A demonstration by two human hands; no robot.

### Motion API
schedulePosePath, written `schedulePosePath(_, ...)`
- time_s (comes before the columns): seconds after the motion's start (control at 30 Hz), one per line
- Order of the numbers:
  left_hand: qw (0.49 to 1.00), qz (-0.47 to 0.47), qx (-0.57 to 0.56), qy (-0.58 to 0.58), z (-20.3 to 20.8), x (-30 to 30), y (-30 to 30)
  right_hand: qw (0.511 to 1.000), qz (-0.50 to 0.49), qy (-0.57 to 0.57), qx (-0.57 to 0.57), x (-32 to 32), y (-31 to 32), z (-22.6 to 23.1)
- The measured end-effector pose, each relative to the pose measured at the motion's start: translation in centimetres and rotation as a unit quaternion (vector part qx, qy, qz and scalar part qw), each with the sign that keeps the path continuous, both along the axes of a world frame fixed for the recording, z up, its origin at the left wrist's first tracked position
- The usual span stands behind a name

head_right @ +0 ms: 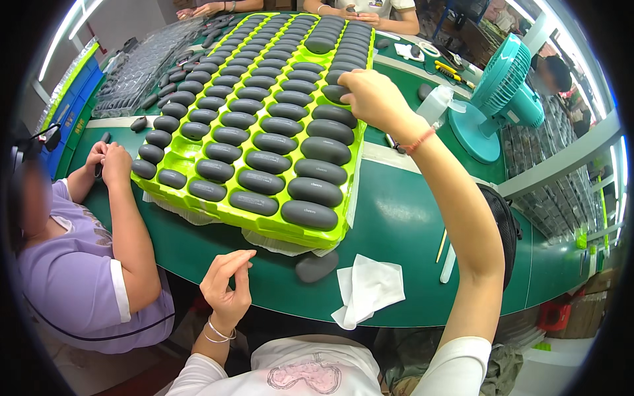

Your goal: The person wipes the interior of a gray charging case with a white tissue, then closes it and places it into a green tray. They repeat this process with a second case, wiping the interior and exterior before closing and placing it in the tray.

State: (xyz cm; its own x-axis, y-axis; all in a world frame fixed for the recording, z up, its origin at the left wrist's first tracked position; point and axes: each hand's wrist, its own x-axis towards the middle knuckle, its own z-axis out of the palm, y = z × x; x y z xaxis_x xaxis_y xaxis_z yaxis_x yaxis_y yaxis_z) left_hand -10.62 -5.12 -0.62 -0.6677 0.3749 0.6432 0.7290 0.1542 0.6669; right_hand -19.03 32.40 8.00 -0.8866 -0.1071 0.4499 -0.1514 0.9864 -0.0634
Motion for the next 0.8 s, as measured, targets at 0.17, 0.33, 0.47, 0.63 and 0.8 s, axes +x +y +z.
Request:
schedulePosePath(0.17,1.000,0.005,0.004,0.004,-0.4,0.3,0.3,0.995,0.000,-0.085,0.045,-1.5,0.3,0.3)
schedulePosePath(0.33,1.000,0.017,0.004,0.006,-0.8,0.4,0.0,0.999,0.015,-0.041,-0.019,-1.4,0.7,-0.3)
schedulePosePath(0.47,1.000,0.005,0.001,0.001,-0.7,0.4,0.2,0.989,-0.005,0.036,-0.140,0.7,0.8,0.5)
schedulePosePath(0.63,1.000,0.005,-0.013,0.004,-0.7,0.3,0.2,0.821,0.003,-0.045,-0.570,7.4,-0.2,2.0)
schedulePosePath(0.8,0.999,0.024,-0.033,-0.002,-1.2,0.6,0.4,0.775,-0.033,-0.125,-0.618,15.0,-1.5,-1.0)
